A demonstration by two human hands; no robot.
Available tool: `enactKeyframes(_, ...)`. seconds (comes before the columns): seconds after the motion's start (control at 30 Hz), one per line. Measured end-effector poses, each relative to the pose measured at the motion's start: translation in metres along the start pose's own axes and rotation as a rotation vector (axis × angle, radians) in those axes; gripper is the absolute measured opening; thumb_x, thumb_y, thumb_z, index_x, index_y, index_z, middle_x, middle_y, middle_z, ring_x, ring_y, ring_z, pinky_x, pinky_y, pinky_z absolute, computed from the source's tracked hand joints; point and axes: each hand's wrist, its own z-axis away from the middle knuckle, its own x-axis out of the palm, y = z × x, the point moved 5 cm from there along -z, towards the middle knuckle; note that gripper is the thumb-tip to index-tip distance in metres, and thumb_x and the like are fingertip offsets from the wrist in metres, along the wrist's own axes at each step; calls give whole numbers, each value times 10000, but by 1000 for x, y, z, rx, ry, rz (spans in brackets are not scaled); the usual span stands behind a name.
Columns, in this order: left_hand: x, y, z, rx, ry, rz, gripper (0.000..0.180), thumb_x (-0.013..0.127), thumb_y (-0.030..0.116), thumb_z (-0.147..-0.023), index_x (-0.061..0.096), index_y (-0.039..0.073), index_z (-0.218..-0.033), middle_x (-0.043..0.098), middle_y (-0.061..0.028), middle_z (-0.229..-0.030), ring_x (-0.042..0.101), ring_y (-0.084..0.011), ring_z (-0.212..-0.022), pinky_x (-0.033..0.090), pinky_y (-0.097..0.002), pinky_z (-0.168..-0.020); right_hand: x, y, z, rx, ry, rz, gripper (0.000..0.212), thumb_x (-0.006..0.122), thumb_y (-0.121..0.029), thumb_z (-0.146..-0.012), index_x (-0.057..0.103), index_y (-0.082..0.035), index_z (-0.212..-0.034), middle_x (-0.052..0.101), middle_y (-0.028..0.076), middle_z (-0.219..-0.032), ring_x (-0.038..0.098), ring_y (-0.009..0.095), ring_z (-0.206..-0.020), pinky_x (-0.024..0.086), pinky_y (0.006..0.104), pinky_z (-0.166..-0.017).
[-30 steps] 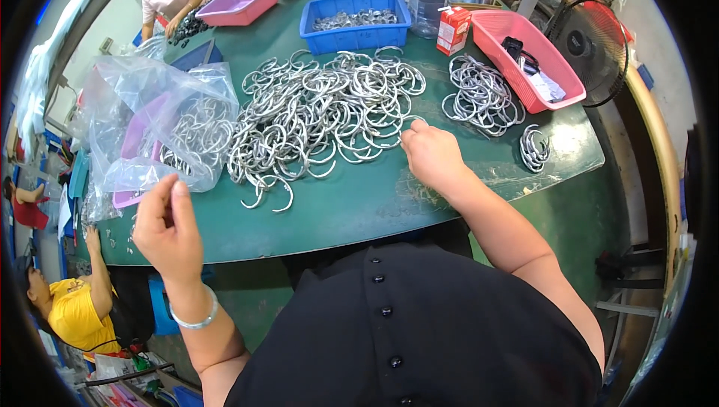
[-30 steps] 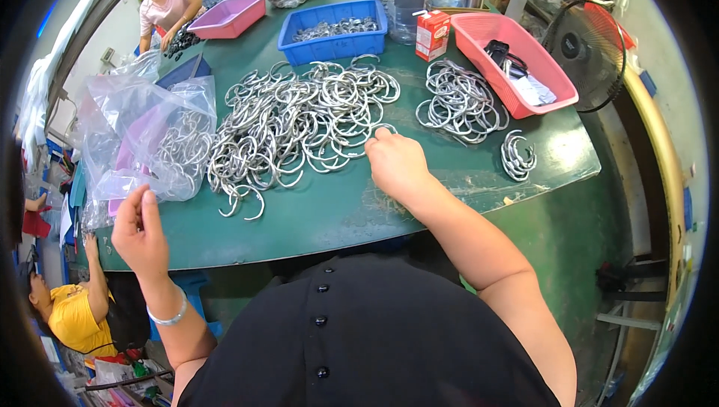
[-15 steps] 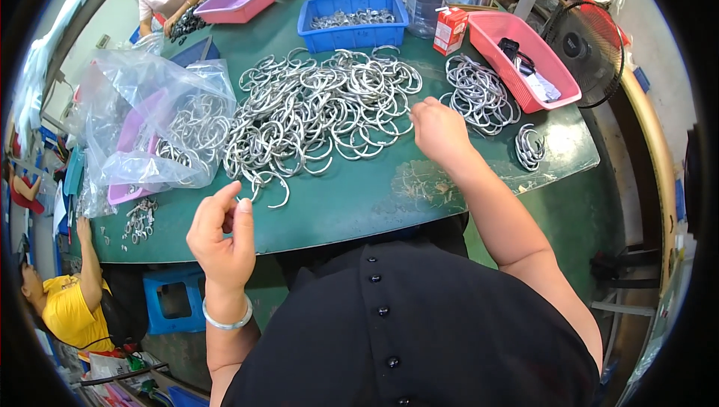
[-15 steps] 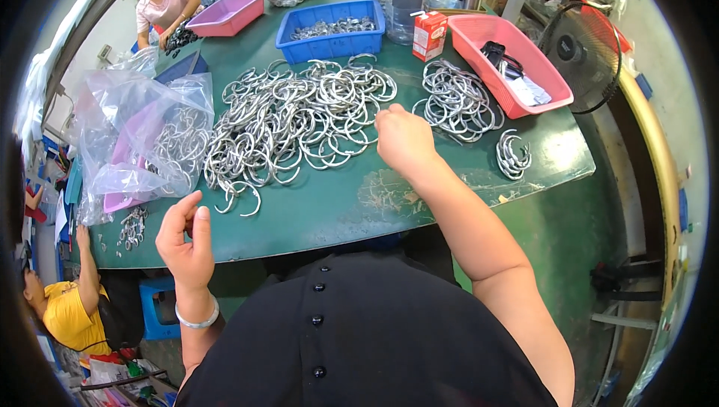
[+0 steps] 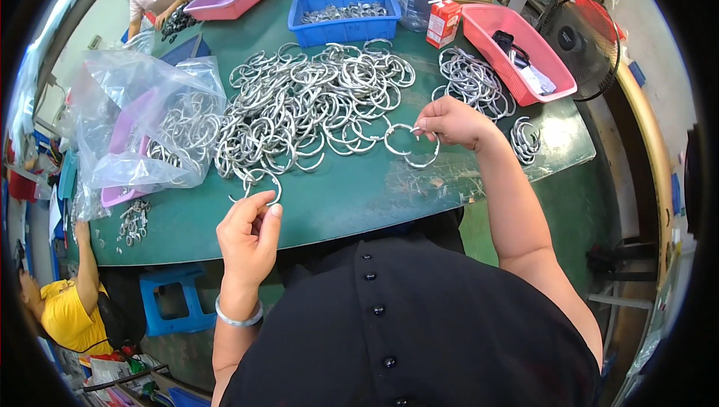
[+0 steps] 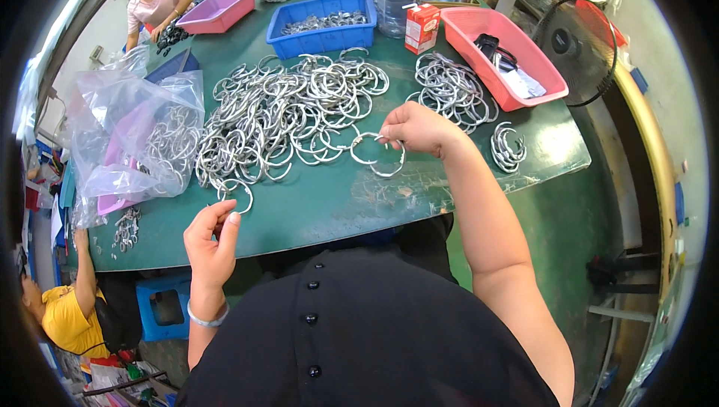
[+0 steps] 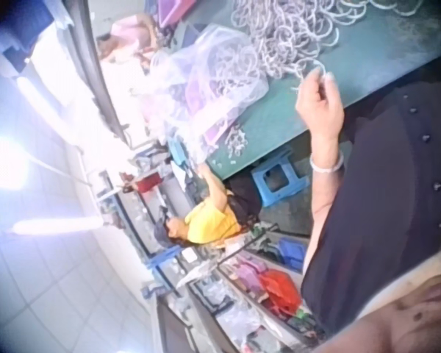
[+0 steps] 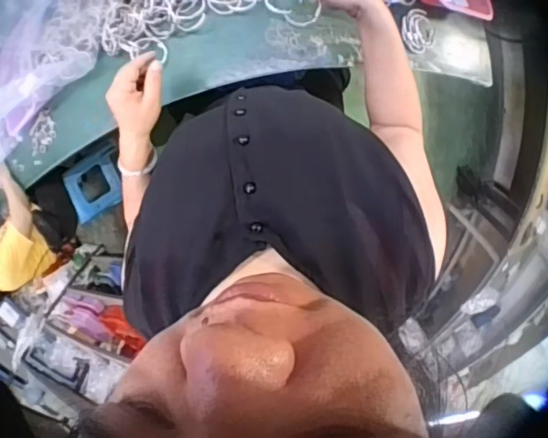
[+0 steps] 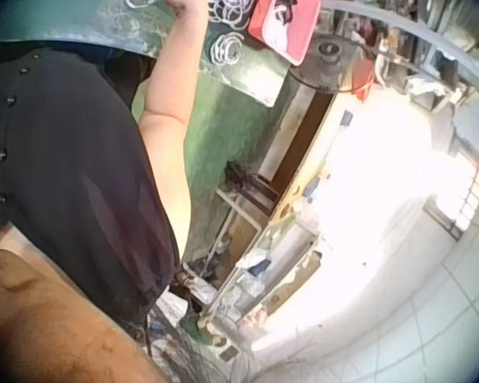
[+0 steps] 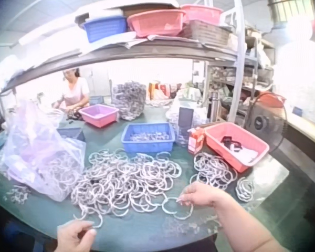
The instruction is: The person sorts metal rings on a green workstation by hand, picking them from a central pile and placing them into different containers and piles.
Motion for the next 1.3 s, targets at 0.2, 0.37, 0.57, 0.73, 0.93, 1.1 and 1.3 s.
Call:
enactKeyframes(0.2, 13, -5, 1, -43, -77, 33, 143, 588, 14, -762, 590, -35, -896, 551, -31, -705, 478, -52, -590, 388, -179, -531, 38, 15, -3, 85, -253, -280, 138, 526, -105, -819, 597, 13, -810, 519, 2, -562, 336, 30, -380, 222, 168, -344)
enactKeyframes(0.37, 21, -19, 6, -108, -135, 39, 157, 590, 27, -766, 588, -36, -911, 557, -28, -716, 486, -53, -599, 396, -179, -542, 83, 10, -3, 107, -379, -452, 159, 520, -113, -831, 585, 31, -815, 522, 13, -574, 331, 32, -368, 219, 164, -333)
enactKeyframes(0.57, 43, -32, 13, -243, -260, 145, 202, 578, 55, -783, 575, -27, -968, 552, -14, -735, 476, -44, -592, 396, -176, -550, 112, 9, 0, 154, -411, -557, 135, 506, -86, -827, 569, 33, -837, 516, 26, -578, 341, 33, -362, 240, 173, -321)
enactKeyframes(0.73, 65, -29, 12, -180, -412, 181, 342, 541, -17, -773, 512, 21, -1112, 532, -9, -749, 430, -35, -564, 377, -179, -531, 126, 6, 0, 163, -435, -597, 161, 500, -108, -847, 572, 36, -845, 520, 28, -577, 343, 36, -364, 255, 171, -327)
enactKeyframes(0.93, 71, -29, 2, 111, -384, 52, 262, 553, -42, -737, 582, 27, -988, 571, -77, -795, 540, -150, -633, 437, -244, -594, 133, 3, 2, 167, -460, -584, 166, 496, -106, -846, 572, 42, -849, 521, 27, -581, 348, 35, -368, 259, 169, -332)
enactKeyframes(1.1, 70, -33, -5, 144, -332, -34, 196, 562, -46, -718, 607, 23, -895, 581, -108, -816, 584, -230, -718, 460, -290, -644, 134, -1, 5, 165, -474, -546, 142, 493, -90, -839, 559, 36, -843, 516, 35, -585, 351, 40, -364, 253, 176, -327)
enactKeyframes(1.3, 67, -31, -7, 382, -275, -256, 250, 549, -65, -692, 613, 37, -911, 569, -108, -880, 565, -267, -768, 460, -309, -673, 126, -12, 10, 18, -411, -679, 155, 491, -107, -852, 556, 33, -866, 528, 35, -612, 368, 44, -371, 279, 178, -337)
